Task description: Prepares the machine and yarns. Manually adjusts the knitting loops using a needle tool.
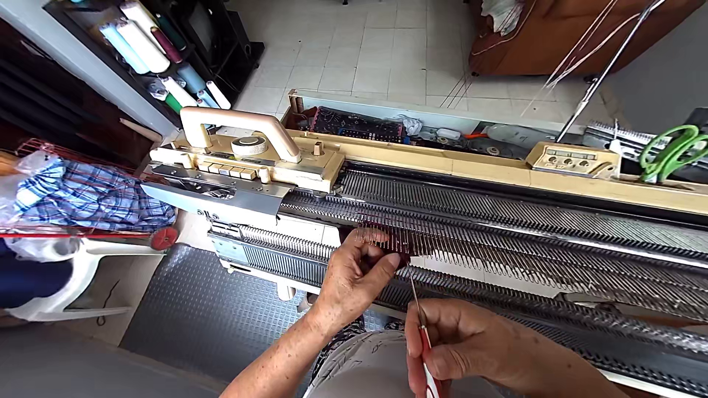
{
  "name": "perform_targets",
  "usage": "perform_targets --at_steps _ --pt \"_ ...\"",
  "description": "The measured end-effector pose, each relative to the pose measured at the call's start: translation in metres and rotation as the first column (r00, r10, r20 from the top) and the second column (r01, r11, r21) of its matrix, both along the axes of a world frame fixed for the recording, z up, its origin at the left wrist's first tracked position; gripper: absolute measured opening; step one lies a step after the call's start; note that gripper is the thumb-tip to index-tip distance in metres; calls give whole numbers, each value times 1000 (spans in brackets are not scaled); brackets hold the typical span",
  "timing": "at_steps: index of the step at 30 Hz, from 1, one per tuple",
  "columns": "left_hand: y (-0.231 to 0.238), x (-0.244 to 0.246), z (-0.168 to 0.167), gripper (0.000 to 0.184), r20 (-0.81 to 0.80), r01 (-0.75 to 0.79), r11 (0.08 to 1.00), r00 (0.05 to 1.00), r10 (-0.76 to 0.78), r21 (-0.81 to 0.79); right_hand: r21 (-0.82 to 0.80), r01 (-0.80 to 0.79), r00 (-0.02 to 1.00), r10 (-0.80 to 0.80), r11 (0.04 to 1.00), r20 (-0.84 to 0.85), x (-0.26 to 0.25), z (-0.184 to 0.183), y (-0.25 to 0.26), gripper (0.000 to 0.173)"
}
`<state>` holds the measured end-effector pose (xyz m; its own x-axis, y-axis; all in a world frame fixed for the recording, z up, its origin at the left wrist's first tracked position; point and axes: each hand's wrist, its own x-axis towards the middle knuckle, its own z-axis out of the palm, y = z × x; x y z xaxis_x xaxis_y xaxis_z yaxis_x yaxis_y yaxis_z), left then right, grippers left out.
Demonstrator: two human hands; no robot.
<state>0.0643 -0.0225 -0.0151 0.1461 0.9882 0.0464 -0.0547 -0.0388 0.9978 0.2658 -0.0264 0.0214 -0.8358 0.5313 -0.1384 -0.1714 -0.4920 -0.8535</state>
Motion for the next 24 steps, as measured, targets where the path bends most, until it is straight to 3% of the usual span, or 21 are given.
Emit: perform_targets --at_steps 4,8,14,19,24 --pt "0 -4 0 21 -15 0 1000 1000 0 -5 -51 57 997 -55 997 55 -12 -24 26 11" --pt "0 -2 2 22 -17 -23 999 1000 22 -23 27 37 999 -37 999 1 -10 -14 10 15" --pt "-2 0 2 19 -23 -59 998 998 59 -4 23 -23 1000 23 999 5 -3 6 -6 20" --pt "0 -7 -1 23 -27 -40 999 999 39 -10 -27 45 997 -44 999 57 -16 -22 25 11" --pt "-1 -5 1 21 -22 -66 998 998 66 -10 27 38 999 -38 999 -16 -13 -12 8 16"
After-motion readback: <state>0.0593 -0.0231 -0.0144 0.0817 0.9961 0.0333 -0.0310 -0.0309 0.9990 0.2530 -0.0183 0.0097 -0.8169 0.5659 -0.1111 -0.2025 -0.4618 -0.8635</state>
